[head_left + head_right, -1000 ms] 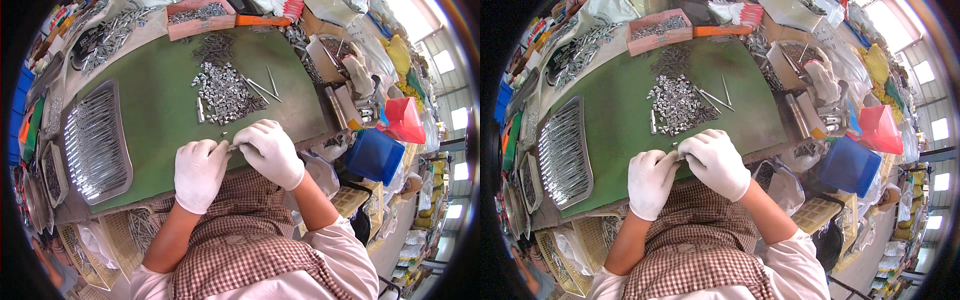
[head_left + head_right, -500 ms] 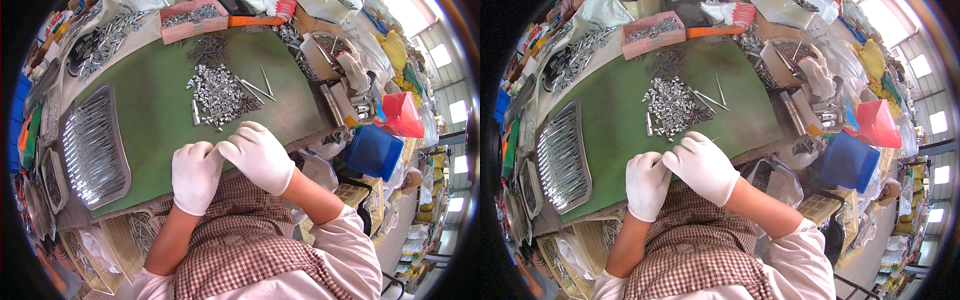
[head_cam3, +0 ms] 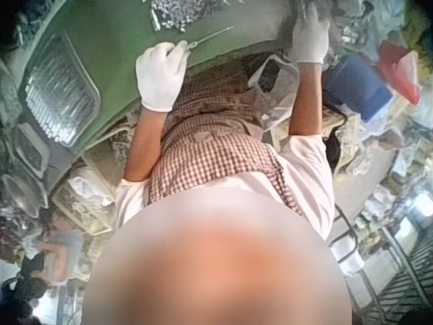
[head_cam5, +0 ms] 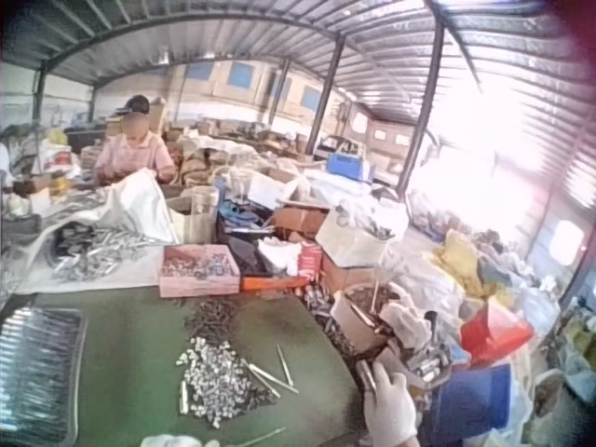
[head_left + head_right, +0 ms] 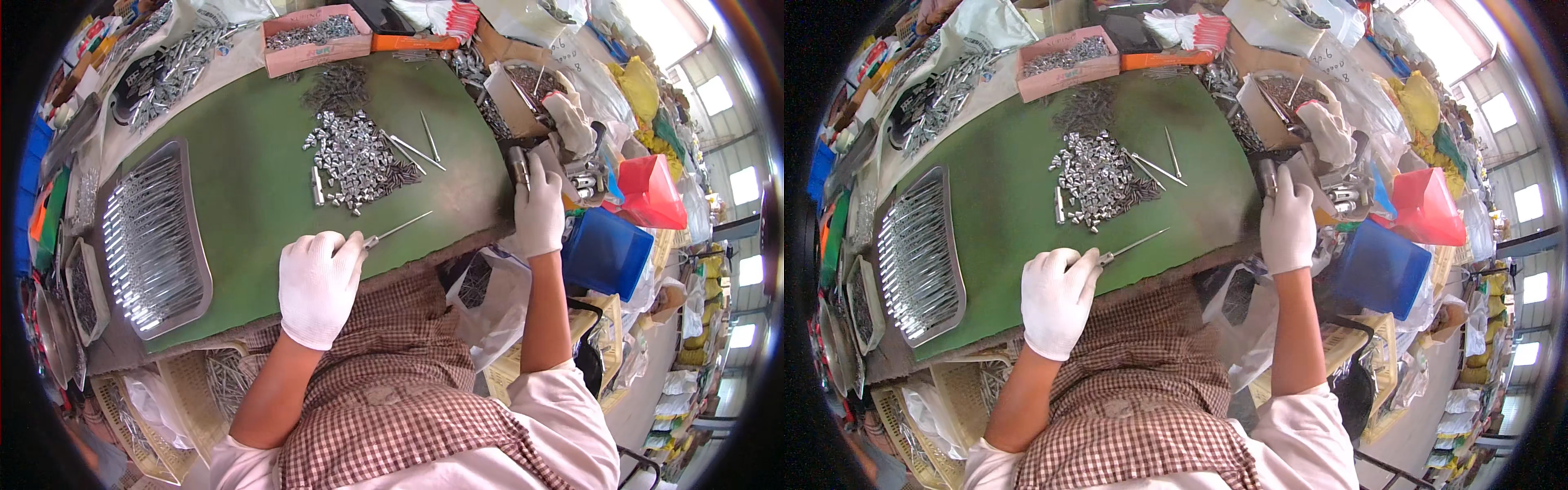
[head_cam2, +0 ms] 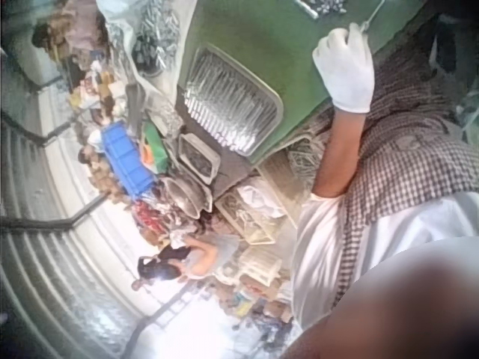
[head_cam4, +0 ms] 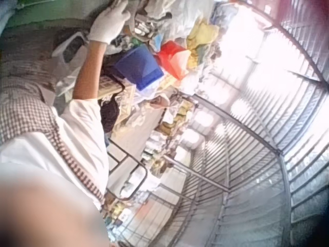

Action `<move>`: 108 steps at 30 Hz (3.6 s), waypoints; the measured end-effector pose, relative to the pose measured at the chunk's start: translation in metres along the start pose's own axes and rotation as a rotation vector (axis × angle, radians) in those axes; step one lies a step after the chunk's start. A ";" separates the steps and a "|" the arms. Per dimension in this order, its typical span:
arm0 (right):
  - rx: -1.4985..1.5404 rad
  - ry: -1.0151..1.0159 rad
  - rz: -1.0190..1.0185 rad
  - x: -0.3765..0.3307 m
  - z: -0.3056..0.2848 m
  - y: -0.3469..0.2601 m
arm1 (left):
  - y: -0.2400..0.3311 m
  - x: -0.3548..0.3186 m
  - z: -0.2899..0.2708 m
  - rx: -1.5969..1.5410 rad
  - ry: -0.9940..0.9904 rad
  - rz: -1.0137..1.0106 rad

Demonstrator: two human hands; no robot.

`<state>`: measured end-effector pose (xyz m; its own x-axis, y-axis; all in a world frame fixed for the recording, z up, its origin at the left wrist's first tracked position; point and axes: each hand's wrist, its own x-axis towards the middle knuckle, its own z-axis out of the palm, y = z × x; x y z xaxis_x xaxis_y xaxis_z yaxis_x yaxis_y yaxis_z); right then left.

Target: Assembling small metal pins and tubes using manual tools at an industrial workstation.

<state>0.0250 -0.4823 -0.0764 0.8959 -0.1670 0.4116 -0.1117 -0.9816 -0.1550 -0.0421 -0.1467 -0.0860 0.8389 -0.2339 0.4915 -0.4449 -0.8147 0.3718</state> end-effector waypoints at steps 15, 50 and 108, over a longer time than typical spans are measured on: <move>0.269 -0.440 -0.521 -0.086 -0.053 -0.114 | 0.000 0.002 -0.005 -0.026 -0.041 -0.020; 0.433 0.138 -0.277 -0.050 0.020 -0.097 | -0.106 -0.011 -0.165 0.332 0.175 -0.241; 0.494 -0.084 -0.443 0.014 0.007 -0.120 | -0.016 0.023 -0.033 -0.139 -0.376 -0.044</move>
<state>0.0546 -0.3662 -0.0586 0.8443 0.2695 0.4631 0.4668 -0.7943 -0.3888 -0.0261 -0.1216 -0.0550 0.9026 -0.3995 0.1603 -0.4230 -0.7545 0.5018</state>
